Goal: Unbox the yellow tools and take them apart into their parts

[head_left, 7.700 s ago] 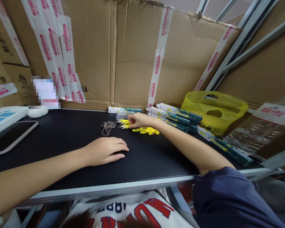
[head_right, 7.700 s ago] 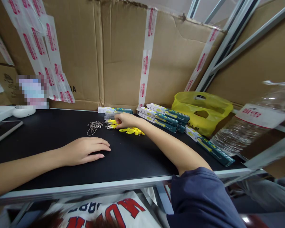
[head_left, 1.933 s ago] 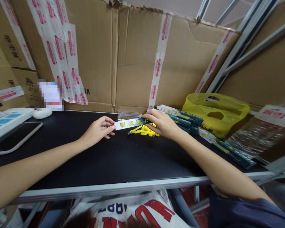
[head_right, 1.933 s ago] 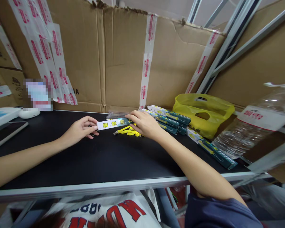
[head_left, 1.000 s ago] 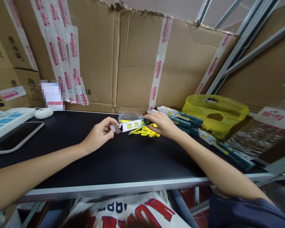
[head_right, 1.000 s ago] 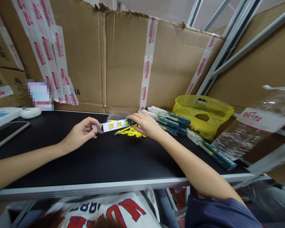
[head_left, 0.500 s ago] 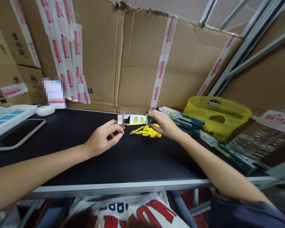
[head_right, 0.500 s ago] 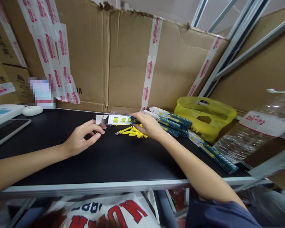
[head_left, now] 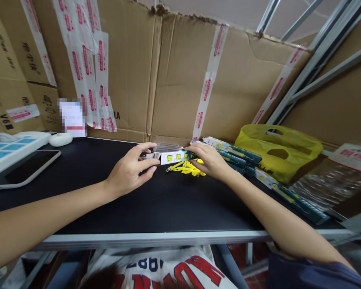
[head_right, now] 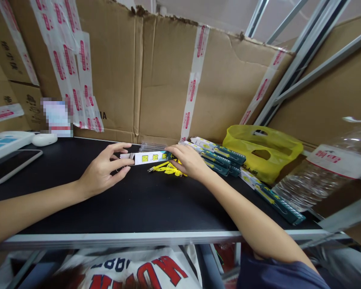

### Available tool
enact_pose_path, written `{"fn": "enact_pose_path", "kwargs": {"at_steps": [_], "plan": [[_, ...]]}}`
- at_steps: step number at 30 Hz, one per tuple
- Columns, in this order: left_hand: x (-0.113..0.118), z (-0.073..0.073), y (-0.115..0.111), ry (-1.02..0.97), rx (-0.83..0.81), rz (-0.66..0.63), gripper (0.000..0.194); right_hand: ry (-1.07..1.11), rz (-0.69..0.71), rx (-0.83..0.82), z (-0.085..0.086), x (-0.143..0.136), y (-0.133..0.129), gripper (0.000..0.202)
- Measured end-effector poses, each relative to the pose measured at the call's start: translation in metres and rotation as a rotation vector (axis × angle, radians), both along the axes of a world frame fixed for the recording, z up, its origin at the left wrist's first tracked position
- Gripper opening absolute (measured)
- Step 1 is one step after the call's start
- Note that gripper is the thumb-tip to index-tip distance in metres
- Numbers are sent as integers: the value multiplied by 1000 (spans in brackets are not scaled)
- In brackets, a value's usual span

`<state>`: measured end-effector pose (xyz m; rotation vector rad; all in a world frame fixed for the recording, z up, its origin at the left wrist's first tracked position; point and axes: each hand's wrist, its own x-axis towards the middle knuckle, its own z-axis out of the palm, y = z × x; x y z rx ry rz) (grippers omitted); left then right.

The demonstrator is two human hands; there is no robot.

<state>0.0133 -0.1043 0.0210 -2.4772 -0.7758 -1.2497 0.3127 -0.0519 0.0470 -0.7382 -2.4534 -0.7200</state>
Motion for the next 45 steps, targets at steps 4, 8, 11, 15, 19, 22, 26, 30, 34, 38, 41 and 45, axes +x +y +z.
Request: {"fn": "enact_pose_path", "kwargs": {"at_steps": [4,8,11,15,19,22,26,30,34,38,41,45], "plan": [[-1,1,1,6,-96,77,27,-10,-14,9,2,-2,-3,37],[-1,-6,9,-133,-385,0,33,-71,-31,82,6,-4,-8,40],[0,-14,20,-291,-720,-136,36,-118,-71,209,7,-6,-14,40],[2,-19,28,-554,-1063,-255,38,-138,-106,403,4,-10,-25,46],[2,-16,27,-665,-1280,-361,46,-100,-98,462,2,-13,-34,53],[1,-14,25,-695,-1366,-406,38,-90,-126,366,3,-12,-35,58],[3,-13,24,-748,-1413,-401,29,-62,-132,215,4,-9,-33,61],[6,-11,23,-782,-1427,-364,23,-13,-123,179,7,-6,-28,58],[6,-8,23,-787,-1366,-341,25,14,-145,200,12,1,-20,52],[5,-7,22,-743,-1301,-348,30,37,-156,210,17,11,-9,45],[4,-6,22,-745,-1248,-335,33,51,-160,214,20,18,-2,44],[3,-4,22,-818,-1208,-258,35,78,-183,216,23,27,3,43]]}}
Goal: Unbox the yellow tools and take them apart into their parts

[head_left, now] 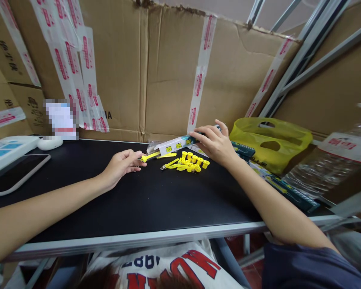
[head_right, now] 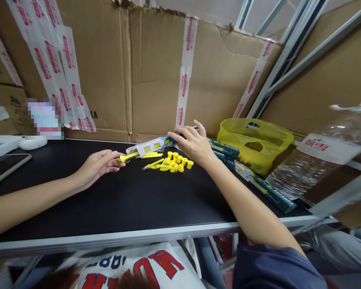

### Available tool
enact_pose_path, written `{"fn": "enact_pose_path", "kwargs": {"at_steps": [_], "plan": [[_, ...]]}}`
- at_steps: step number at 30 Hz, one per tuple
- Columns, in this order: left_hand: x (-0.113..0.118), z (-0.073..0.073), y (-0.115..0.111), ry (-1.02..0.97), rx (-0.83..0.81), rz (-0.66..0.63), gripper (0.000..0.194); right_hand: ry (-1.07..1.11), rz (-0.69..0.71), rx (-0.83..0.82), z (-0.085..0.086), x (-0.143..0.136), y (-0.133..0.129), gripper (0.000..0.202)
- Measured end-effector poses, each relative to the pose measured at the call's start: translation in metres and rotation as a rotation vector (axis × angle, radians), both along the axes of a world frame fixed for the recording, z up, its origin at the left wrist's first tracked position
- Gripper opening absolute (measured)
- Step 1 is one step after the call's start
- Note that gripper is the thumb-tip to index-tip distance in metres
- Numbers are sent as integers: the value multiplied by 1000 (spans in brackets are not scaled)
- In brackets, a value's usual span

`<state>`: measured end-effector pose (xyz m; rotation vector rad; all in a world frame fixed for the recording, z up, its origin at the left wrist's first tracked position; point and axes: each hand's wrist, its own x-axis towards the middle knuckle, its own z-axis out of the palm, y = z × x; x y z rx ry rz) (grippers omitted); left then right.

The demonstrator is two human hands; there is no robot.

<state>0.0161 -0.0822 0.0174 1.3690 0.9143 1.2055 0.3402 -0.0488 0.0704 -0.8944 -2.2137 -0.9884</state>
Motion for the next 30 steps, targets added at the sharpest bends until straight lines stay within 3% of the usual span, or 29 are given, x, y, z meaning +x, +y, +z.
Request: {"fn": "enact_pose_path", "kwargs": {"at_steps": [6,13,21,25,30], "plan": [[-1,0,0,3,8,7,40,-37,-3,-12,-1,5,4,43],[-1,-4,1,164,83,-31,40,-35,-48,-7,6,21,13,41],[-2,-1,1,-27,47,94,36,142,-292,23,15,70,31,44],[0,-2,0,-50,26,97,38,114,-452,-131,9,87,42,46],[2,-1,-4,6,6,-8,42,28,-618,-297,-4,104,54,40]]}}
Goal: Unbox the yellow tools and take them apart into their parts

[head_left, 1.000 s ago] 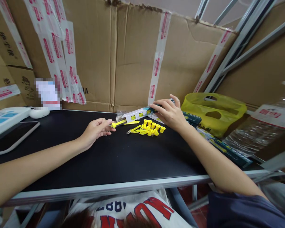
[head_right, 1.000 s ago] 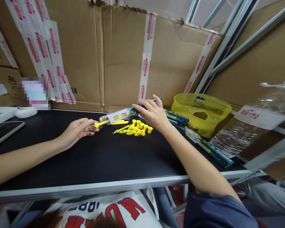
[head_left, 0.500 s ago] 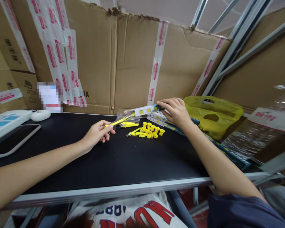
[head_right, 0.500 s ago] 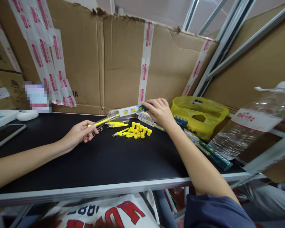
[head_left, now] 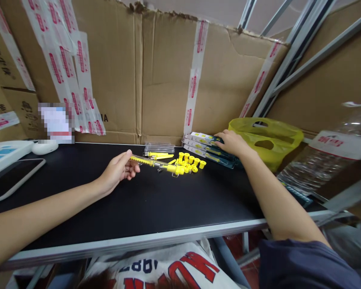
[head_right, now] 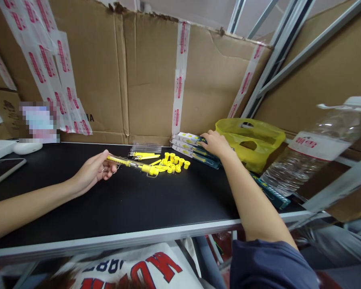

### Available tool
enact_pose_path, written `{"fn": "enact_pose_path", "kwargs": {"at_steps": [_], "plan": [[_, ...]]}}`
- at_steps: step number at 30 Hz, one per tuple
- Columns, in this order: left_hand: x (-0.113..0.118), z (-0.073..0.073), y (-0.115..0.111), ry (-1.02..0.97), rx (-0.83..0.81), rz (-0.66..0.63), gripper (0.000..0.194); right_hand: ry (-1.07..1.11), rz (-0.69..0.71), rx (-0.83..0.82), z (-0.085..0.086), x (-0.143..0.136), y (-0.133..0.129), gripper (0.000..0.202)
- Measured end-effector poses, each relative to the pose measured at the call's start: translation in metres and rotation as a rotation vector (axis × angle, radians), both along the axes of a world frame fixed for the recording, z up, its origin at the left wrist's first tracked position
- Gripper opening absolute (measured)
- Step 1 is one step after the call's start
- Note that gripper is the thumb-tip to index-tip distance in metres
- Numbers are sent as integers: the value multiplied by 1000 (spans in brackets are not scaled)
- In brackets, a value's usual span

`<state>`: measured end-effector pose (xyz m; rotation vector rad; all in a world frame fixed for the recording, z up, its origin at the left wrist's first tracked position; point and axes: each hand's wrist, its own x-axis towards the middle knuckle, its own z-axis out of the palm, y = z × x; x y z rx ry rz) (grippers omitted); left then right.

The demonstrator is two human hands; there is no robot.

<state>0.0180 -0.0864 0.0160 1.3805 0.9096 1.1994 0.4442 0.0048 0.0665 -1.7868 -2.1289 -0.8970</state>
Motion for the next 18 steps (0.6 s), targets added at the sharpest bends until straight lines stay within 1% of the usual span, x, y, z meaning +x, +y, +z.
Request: {"fn": "enact_pose_path", "kwargs": {"at_steps": [3,5,6,8,9,11,12,14,16,18], "plan": [[1,-2,-2,64,-6,-83,44,-16,-39,9,-5,3,3,41],[2,-3,-2,103,-9,-125,45,9,-5,39,-7,-2,4,43],[3,-3,-3,116,-9,-140,45,34,41,53,-8,-7,4,45],[4,-3,-4,133,-10,-156,45,105,204,47,-9,-23,4,46],[4,-3,-4,137,-11,-157,45,146,316,11,-11,-33,3,48],[5,-2,-4,139,-13,-152,45,191,549,-130,-15,-53,-2,54],[5,-2,-4,138,-14,-149,45,192,624,-212,-18,-61,-4,58],[5,-2,-4,137,-13,-150,45,187,685,-368,-23,-72,-9,70],[4,-2,-3,142,-14,-156,44,193,678,-488,-27,-74,-12,82],[4,-4,-2,150,-18,-162,43,212,650,-552,-29,-72,-12,91]]}}
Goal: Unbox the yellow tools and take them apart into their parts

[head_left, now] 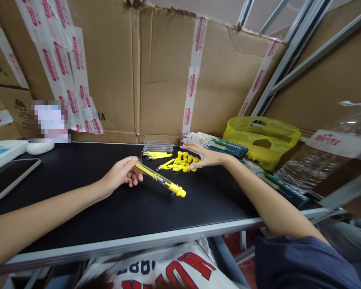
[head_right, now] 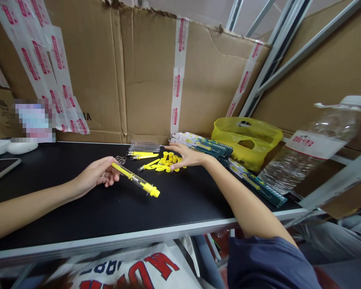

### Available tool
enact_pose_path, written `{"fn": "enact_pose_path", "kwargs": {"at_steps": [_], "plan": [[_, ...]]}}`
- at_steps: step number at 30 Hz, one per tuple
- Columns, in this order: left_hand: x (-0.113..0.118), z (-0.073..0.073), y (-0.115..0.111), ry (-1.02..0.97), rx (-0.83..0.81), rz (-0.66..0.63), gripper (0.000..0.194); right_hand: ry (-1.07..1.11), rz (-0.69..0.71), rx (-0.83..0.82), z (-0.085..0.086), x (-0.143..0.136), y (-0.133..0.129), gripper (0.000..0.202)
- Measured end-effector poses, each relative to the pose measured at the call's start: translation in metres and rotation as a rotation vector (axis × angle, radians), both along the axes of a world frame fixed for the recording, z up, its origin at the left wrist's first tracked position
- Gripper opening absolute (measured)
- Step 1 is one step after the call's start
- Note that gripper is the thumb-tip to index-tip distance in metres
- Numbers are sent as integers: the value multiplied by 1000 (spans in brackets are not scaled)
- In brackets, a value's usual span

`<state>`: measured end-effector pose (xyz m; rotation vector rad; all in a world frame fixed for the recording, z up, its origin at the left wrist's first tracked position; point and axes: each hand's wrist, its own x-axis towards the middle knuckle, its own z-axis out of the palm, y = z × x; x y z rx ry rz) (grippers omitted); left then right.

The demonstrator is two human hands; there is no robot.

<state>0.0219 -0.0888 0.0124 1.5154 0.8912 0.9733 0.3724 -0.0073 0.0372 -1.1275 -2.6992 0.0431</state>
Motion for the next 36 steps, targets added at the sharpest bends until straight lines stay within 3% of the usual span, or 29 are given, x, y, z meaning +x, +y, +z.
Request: {"fn": "enact_pose_path", "kwargs": {"at_steps": [4,11,16,26,36], "plan": [[-1,-3,2,17,-4,-13,43,18,-37,22,-3,-6,-3,92],[-1,-6,5,33,-11,-28,44,-28,140,418,-18,-71,-33,45],[-1,-8,7,46,2,-56,45,-172,203,595,-24,-108,-33,26],[0,-8,6,37,18,-72,49,-230,0,517,-27,-141,4,20],[-1,-10,7,38,20,-68,46,-179,-40,447,-22,-154,19,19]]}}
